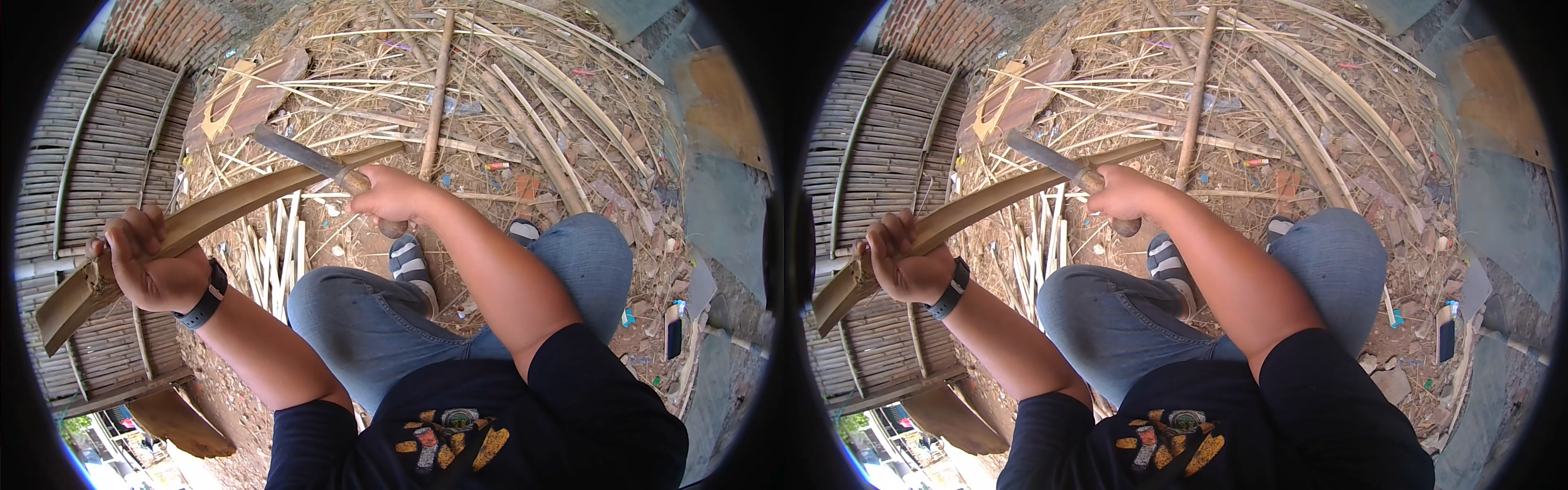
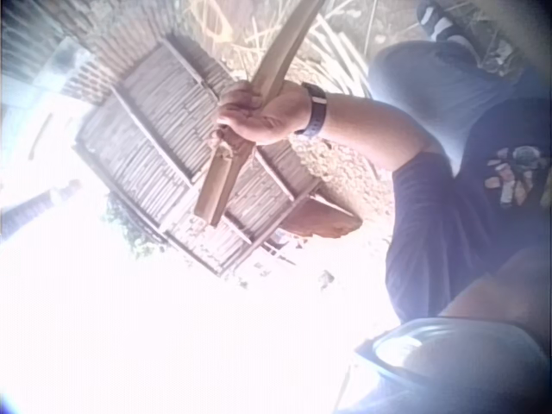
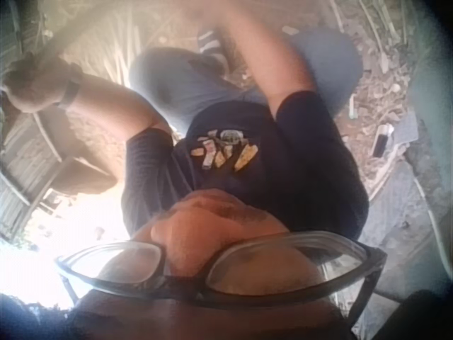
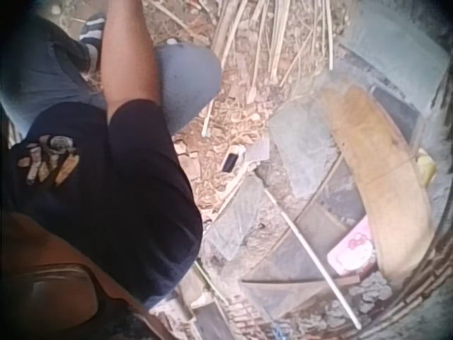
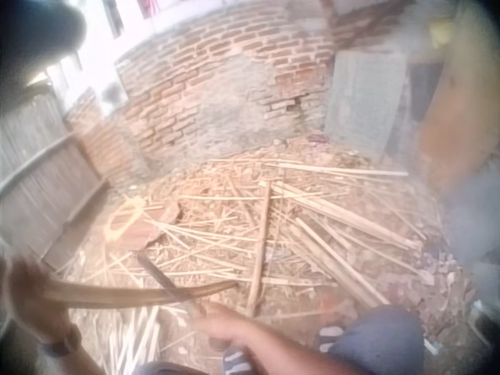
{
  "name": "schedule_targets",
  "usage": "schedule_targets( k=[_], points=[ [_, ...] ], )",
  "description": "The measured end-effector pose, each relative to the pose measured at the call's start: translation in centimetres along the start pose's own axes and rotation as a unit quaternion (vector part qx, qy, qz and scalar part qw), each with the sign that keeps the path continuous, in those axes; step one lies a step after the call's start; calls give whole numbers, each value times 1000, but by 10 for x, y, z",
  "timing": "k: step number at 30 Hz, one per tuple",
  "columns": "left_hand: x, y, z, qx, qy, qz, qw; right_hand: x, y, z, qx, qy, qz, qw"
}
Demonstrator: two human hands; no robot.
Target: The person sits on the ground and uses a knife to split a long piece of bamboo into thin strips. They hold the bamboo with one hand and use the knife to carefully separate the layers, creating multiple thin strips that are placed on the ground.
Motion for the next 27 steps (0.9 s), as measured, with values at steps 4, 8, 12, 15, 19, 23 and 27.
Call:
schedule_targets(
  k=[4, 8, 12, 15, 19, 23, 27],
  points=[
    [0, -1, 0, 0, 11, 1, 1000, 12, -10, 0, 14, 70, -162, 984],
    [-3, -3, 6, -6, 8, 2, 1000, 23, 27, 2, -3, 175, -278, 945],
    [4, -3, 6, -6, 30, 5, 1000, 23, 3, -3, 10, 180, -279, 943],
    [2, -4, 7, -6, 36, 14, 999, 16, -38, -13, 93, 164, -220, 957],
    [5, -7, 10, 1, 9, 5, 1000, -5, -75, -26, 229, 139, -117, 956],
    [4, -8, 9, -1, 33, 14, 999, -23, -50, -18, 130, 111, -238, 956],
    [7, -7, 11, 3, 34, 19, 999, 1, -5, -6, 72, 154, -298, 939]
  ],
)
Point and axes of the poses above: each hand's wrist, its own z-axis towards the middle knuckle, its own x-axis out of the back of the hand, y = z × x, the point moved 8 cm from there along z, towards the middle knuckle, and after that the axes turned 5 degrees about x, right-handed, at the moved point
